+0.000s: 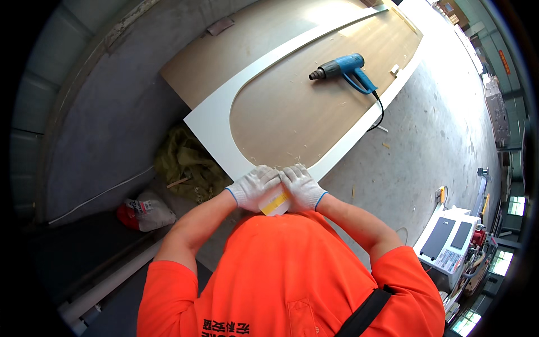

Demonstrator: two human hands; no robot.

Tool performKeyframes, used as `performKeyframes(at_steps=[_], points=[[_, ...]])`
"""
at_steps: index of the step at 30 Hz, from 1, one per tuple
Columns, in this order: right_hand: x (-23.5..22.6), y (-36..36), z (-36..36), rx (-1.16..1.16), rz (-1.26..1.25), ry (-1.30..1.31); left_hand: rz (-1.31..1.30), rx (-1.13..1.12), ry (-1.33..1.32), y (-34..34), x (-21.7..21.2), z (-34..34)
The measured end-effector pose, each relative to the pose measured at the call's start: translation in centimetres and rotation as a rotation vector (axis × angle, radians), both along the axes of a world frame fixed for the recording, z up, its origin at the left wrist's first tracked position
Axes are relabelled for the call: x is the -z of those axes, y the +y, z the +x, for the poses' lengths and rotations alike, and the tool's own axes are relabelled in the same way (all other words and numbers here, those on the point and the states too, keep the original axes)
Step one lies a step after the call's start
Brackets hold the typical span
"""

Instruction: The person uses a heat gun to apply adhesive to a white curved edge banding strip and presses it onto a large wooden panel. They then use a sanding block to smooth the edges of the applied banding. The person repeats this process for a second strip on the same panel.

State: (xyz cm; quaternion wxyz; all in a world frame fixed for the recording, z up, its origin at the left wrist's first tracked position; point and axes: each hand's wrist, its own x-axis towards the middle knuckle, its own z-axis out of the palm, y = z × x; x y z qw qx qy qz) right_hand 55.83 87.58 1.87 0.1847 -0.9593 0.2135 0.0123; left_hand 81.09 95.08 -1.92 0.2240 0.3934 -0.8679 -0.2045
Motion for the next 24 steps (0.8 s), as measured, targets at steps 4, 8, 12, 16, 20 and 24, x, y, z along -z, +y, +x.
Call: performKeyframes(at_steps=[4,8,12,16,20,24], points=[[-0.8,-0.2,0.1,-0.007,0.016,0.02,-0.006,-0.002,-0.003,0.0,0.2,0.0],[-1.0,-0.3,0.0,-0.013,0.013,0.038,-0.009,0.008,-0.007,0.1,0.1,0.1],[-0.7,-0.2,0.1,0.001,0.005,0.05,0.01,0.015,-0.021,0.1,0.4,0.2],[0.3,0.2,-0.3,0.024,-0.008,0.041,0.076,-0.021,-0.075,0.3,-0.1,0.9],[0.7,0.0,-0.6,0.006,-0.04,0.043,0.13,-0.311,-0.318,-1.0,-1.0,6.9],[0.5,-0.3,-0.4,-0.02,-0.053,0.047,0.112,-0.574,-0.663,-1.2,-0.6,14.2]])
